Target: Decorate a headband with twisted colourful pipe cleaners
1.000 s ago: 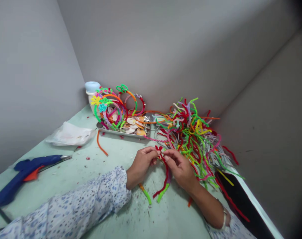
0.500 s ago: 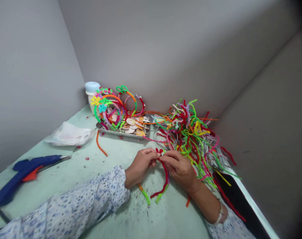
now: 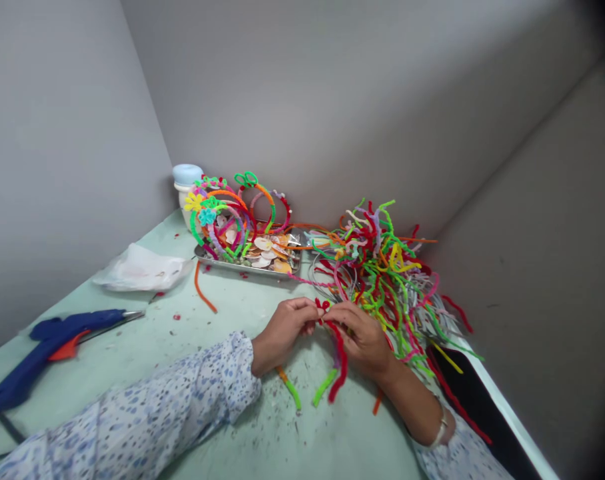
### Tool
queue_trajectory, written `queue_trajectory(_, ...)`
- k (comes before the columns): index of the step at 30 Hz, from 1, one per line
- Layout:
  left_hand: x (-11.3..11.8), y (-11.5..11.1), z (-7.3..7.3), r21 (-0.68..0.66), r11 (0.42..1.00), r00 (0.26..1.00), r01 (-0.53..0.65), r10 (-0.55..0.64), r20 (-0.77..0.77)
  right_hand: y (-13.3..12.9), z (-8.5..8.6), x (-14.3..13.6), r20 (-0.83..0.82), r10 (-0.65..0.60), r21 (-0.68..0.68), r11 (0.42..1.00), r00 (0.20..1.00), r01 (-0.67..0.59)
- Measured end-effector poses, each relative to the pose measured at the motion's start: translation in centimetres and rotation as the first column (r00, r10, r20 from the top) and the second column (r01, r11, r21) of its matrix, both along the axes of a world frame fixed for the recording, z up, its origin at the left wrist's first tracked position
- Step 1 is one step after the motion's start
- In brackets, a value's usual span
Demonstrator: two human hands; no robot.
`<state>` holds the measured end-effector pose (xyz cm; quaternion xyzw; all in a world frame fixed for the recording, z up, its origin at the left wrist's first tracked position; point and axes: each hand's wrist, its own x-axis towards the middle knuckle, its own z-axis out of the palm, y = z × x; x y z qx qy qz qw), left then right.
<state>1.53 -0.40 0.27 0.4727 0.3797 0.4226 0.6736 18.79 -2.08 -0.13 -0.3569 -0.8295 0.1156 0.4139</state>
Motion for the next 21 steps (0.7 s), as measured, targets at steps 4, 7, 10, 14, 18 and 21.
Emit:
queue_trajectory(4,0.1,0.0,-0.1,0.006,1.0,1.0,-0.009,0.009,0.016,-0.2,0.2,-0.6,-0.125,-0.054,-0.13,0.991,0.991,0.038)
queue_trajectory(7,0.1,-0.1,-0.1,0.01,1.0,1.0,0.004,-0.004,0.003,-0.4,0.4,-1.2,-0.221,-0.154,-0.264,0.96,0.963,0.093)
queue_trajectory(10,0.1,-0.2,0.0,0.018,1.0,0.999,0.007,-0.006,-0.041,-0.6,0.2,-1.5,-0.271,-0.241,-0.378,0.917,0.932,0.127)
queue_trajectory(14,0.2,-0.3,0.0,0.041,0.999,0.996,-0.022,0.025,-0.084,-0.7,-0.1,-1.6,-0.227,-0.308,-0.377,0.902,0.924,0.208)
queue_trajectory(18,0.2,-0.4,0.0,0.078,0.996,0.992,-0.041,0.05,-0.114,-0.7,-0.3,-2.0,-0.151,-0.398,-0.29,0.893,0.905,0.344)
queue_trajectory(21,0.2,-0.3,-0.1,0.093,0.994,0.989,-0.053,0.065,-0.132,-0.7,-0.3,-2.3,-0.139,-0.454,-0.247,0.877,0.88,0.413)
